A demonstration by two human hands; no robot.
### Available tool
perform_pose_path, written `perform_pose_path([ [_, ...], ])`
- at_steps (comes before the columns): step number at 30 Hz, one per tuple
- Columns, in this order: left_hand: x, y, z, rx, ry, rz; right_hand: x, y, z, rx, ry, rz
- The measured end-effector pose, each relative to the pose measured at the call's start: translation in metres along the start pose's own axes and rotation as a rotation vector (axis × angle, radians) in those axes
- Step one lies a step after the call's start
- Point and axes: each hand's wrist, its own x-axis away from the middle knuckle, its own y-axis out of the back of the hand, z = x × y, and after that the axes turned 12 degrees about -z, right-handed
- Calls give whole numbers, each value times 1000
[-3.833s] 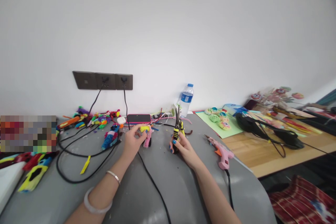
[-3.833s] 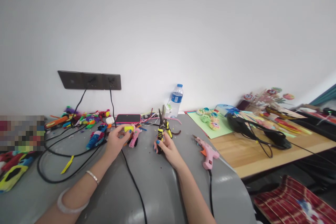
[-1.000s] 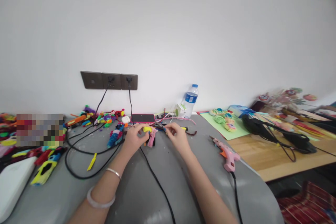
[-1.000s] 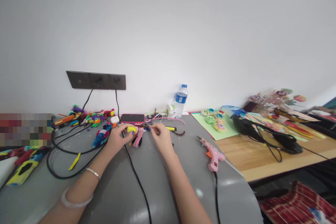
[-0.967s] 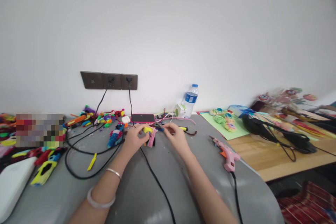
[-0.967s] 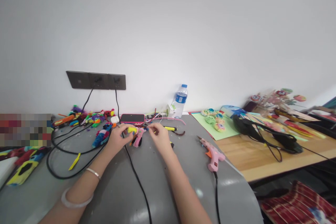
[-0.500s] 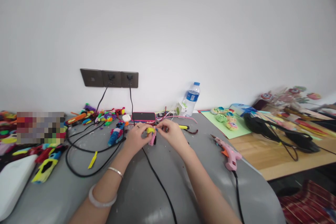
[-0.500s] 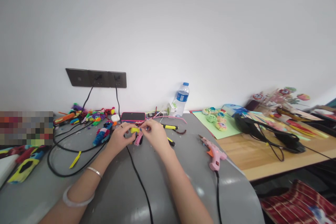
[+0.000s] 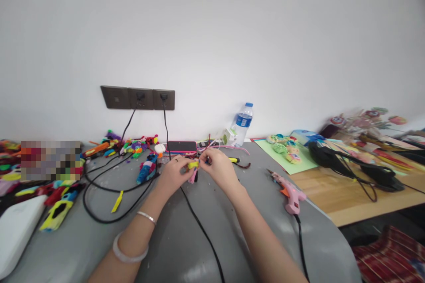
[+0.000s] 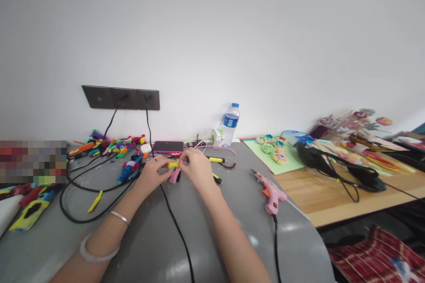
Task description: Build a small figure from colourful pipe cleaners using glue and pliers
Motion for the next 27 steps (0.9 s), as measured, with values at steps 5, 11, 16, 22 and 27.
perform_pose_path([
  [5, 0, -2, -1, -22, 17, -35, 2, -1, 1, -33, 2, -32],
  [11, 0, -2, -4, -10, 83, -61, 8, -4, 2, -171, -17, -72],
  [16, -1, -2, -6, 6, 144, -82, 11, -3, 2, -221, 17, -78],
  [22, -2, -1, -10, 91, 226, -77, 11, -1, -2, -259, 69, -49],
  [27, -3, 0, -12, 132, 252, -86, 10, 7, -2, -314, 83, 12],
])
